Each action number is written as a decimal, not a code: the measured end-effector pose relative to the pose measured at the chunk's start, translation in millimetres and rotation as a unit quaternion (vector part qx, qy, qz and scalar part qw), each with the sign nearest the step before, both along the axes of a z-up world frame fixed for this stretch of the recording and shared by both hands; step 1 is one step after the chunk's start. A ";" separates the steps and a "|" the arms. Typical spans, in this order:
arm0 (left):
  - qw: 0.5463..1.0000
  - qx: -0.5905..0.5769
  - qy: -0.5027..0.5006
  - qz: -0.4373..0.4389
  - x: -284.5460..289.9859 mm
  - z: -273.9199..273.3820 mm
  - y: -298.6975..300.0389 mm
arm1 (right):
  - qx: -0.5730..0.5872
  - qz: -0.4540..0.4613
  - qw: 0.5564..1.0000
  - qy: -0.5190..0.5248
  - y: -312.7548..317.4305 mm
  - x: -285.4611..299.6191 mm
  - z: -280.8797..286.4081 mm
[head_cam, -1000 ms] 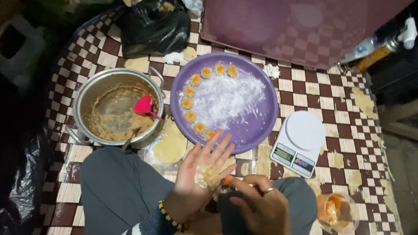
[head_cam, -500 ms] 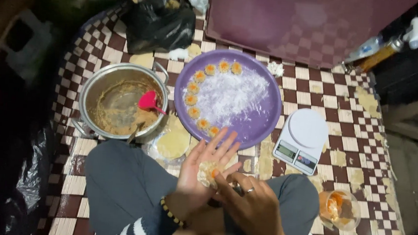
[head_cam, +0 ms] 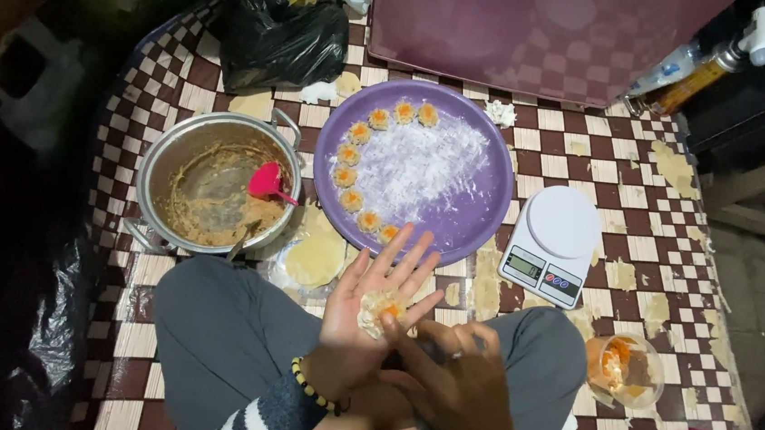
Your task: A person is manually assembling dumplings by placing filling onto dough wrappers and folding them.
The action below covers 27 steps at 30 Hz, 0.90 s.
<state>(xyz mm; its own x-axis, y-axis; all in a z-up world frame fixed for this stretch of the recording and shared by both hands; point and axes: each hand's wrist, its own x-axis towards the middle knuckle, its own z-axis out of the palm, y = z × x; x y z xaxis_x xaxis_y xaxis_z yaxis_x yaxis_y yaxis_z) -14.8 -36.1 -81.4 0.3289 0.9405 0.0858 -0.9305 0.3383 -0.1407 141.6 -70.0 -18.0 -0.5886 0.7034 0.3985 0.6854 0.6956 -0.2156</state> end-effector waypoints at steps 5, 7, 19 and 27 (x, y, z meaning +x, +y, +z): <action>1.000 -0.003 -0.009 0.007 0.2 4.8 -0.7 | -0.019 -0.001 1.000 0.002 -1.2 1.0 -4.6; 1.000 0.015 0.023 0.008 -0.5 10.2 -2.3 | -0.022 -0.011 0.999 0.024 -1.9 -5.5 0.0; 0.998 -0.004 -0.064 0.006 1.8 11.0 -0.2 | 0.001 -0.046 0.998 0.051 -2.9 -3.8 -12.9; 0.995 -0.021 -0.095 -0.009 6.8 17.5 2.5 | 0.012 -0.073 0.996 0.045 1.0 -10.2 -5.0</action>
